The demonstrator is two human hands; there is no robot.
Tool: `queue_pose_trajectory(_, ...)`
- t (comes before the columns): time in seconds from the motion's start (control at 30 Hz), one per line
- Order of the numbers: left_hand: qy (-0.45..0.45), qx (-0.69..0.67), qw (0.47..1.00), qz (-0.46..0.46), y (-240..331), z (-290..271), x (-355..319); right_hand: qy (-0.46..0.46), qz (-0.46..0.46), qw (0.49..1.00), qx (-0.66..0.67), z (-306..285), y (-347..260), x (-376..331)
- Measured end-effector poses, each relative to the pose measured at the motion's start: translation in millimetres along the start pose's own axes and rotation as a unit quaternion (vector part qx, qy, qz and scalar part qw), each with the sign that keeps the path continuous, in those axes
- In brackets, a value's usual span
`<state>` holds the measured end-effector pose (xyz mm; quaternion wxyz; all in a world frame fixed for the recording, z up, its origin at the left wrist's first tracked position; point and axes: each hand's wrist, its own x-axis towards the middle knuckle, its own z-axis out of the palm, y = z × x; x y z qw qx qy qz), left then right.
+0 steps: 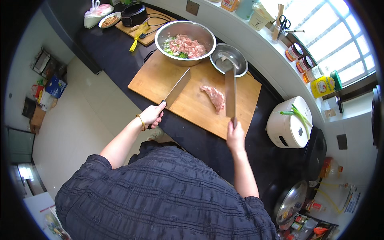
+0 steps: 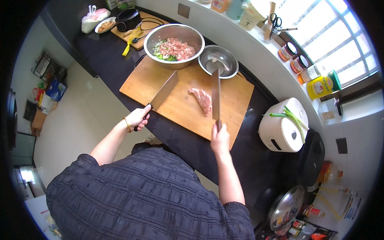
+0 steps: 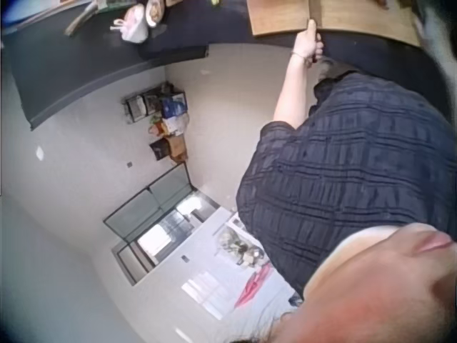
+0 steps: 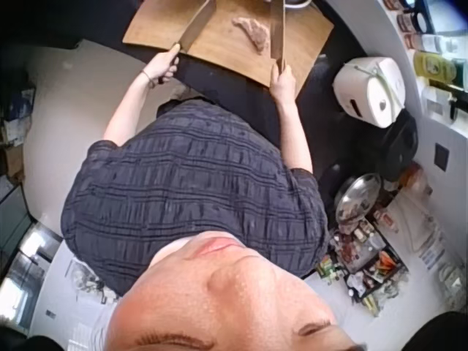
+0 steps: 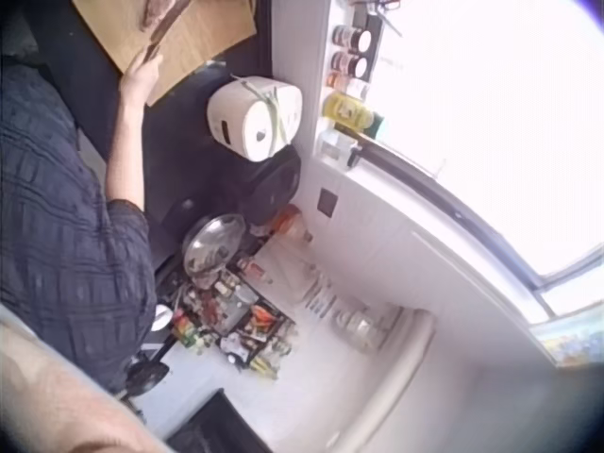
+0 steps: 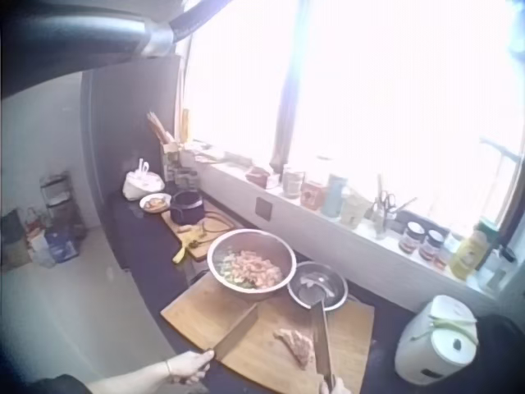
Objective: The person uses two cleavers to chop a piece of raw meat on a wooden cutting board. The person repeatedly chops the meat into smaller pieces and occasionally gathers the minced meat into a pile.
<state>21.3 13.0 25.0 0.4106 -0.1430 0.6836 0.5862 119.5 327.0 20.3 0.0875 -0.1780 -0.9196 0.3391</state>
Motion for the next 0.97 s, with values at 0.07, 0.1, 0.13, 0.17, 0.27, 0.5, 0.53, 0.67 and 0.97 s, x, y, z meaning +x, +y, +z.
queue_pose_trajectory(0.07,-0.018,0.017,1.000,0.005,9,-2,4,-0.089,0.091,0.984,-0.128,23,16,-7)
queue_pose_trajectory(0.1,-0.032,0.023,0.999,0.002,11,-5,8,-0.086,0.090,0.987,-0.106,23,20,-4)
queue_pose_trajectory(0.13,-0.042,0.026,0.999,0.000,13,-8,13,-0.119,0.149,0.981,-0.040,16,11,5)
queue_pose_trajectory(0.17,-0.055,0.033,0.998,-0.004,16,-13,15,-0.121,0.160,0.979,-0.026,3,-12,6)
queue_pose_trajectory(0.27,-0.076,0.066,0.995,-0.002,27,-22,23,-0.017,0.084,0.996,-0.015,-3,-55,-11)
queue_pose_trajectory(0.5,-0.137,0.102,0.985,0.001,41,-47,46,-0.025,0.142,0.988,-0.062,40,-27,-12)
queue_pose_trajectory(0.53,-0.141,0.109,0.984,0.003,44,-51,49,-0.012,0.151,0.987,-0.059,28,-61,-10)
queue_pose_trajectory(0.67,-0.164,0.109,0.980,-0.007,48,-60,61,0.043,0.210,0.971,-0.106,72,-73,-23)
queue_pose_trajectory(0.97,-0.186,0.114,0.976,-0.009,53,-81,80,-0.011,0.275,0.952,-0.131,111,-100,-16)
